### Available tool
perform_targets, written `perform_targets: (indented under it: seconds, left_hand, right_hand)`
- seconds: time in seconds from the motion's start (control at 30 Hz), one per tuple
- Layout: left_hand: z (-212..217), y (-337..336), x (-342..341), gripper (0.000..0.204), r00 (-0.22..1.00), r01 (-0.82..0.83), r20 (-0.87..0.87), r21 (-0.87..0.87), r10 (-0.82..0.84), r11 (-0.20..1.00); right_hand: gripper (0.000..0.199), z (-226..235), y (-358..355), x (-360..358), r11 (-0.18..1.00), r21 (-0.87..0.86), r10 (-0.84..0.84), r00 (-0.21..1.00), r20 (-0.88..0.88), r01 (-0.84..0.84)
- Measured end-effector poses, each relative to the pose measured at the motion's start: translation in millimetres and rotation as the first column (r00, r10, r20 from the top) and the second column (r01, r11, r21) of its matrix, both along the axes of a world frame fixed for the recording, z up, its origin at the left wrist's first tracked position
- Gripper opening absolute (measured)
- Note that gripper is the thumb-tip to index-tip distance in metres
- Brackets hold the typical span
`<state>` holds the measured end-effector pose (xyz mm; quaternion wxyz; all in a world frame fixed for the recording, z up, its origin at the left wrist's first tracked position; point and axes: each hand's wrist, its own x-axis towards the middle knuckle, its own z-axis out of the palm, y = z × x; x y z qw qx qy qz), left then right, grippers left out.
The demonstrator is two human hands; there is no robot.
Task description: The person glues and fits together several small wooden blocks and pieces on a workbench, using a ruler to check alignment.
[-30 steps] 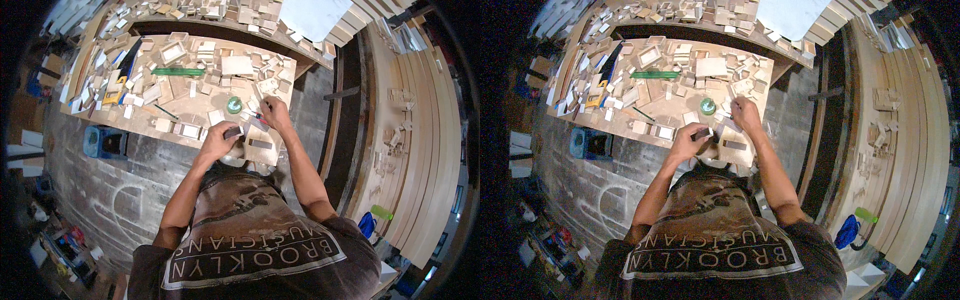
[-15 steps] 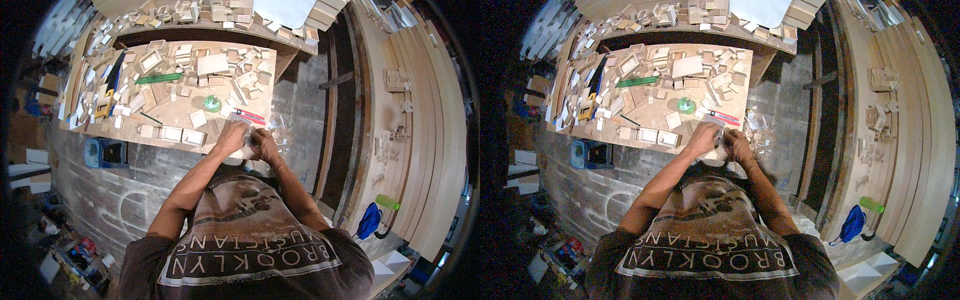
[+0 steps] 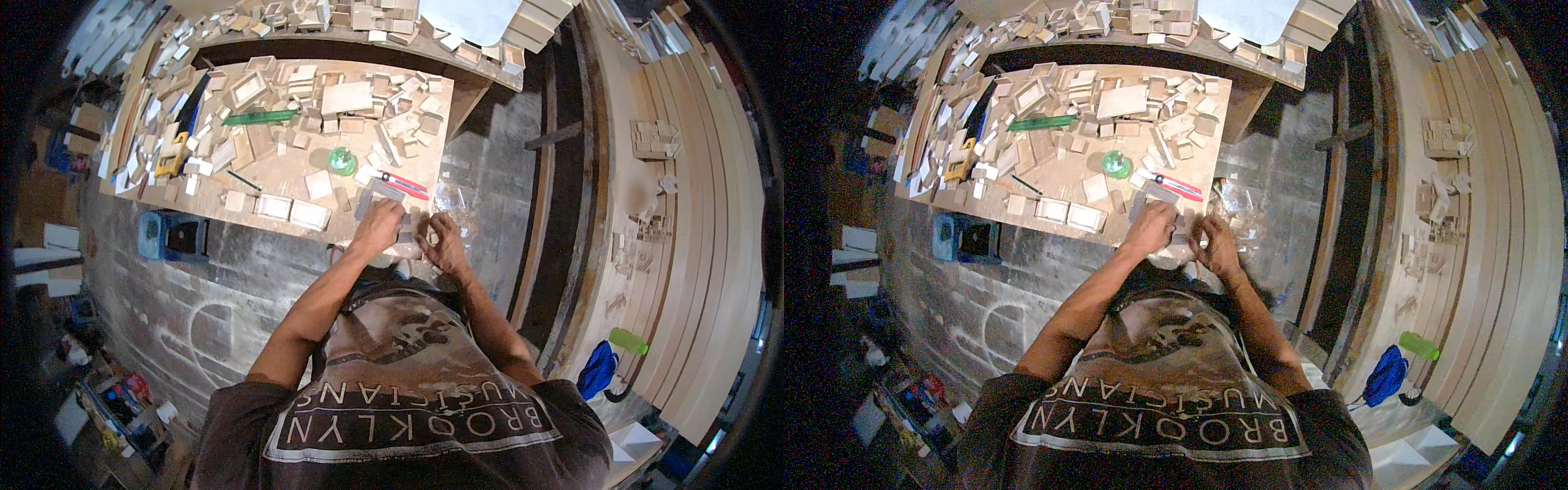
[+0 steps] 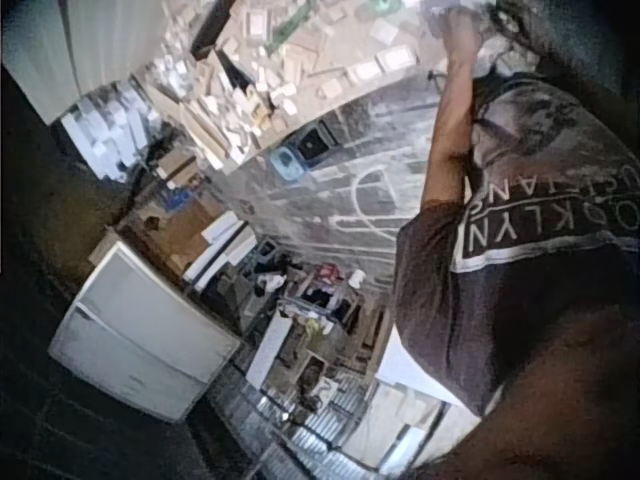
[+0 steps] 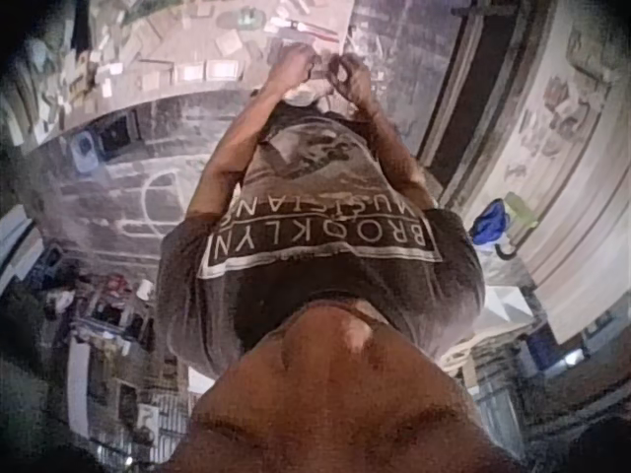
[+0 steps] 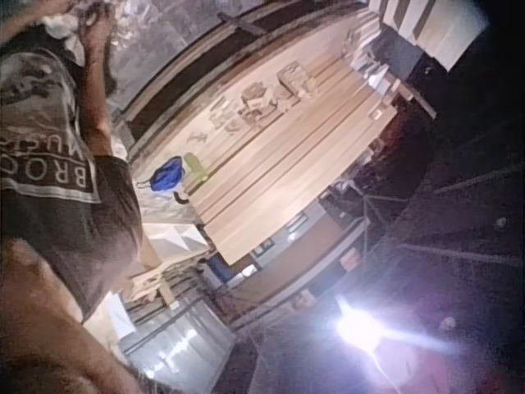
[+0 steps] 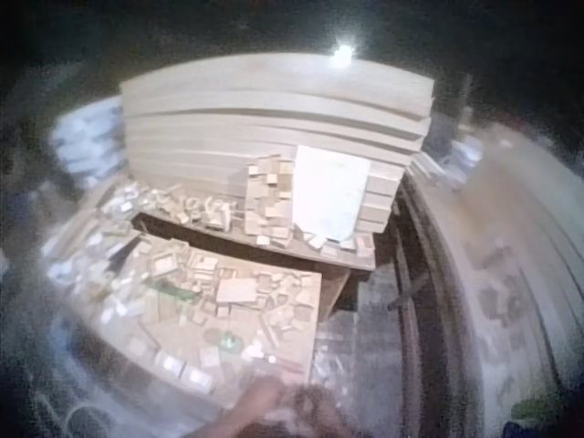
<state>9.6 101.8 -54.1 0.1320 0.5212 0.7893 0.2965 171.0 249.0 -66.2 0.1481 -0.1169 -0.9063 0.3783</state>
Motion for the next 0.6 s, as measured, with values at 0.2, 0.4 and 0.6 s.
perform_targets:
  seconds: [0.2, 0.4, 0.6]
  left_hand:
    - [6.7, -24.9, -25.0, 0.021, 0.888, -0.459, -0.079, -0.164, 0.453, 0.873]
    - [-0.2, -21.0, -16.1, 0.022, 0.854, -0.519, -0.139, -0.164, 0.502, 0.839]
    - [-10.4, -33.5, -12.9, 0.025, 0.841, -0.538, -0.043, -0.172, 0.539, 0.825]
  right_hand:
    - [0.030, -0.7, 14.4, -35.3, 0.996, 0.051, 0.068, 0.998, -0.017, -0.067]
    - [0.032, -6.5, -1.2, -65.6, 0.958, 0.189, 0.191, 0.972, 0.134, -0.214]
    - [0.034, -15.0, -11.7, -71.8, 0.928, 0.240, 0.227, 0.944, 0.241, -0.284]
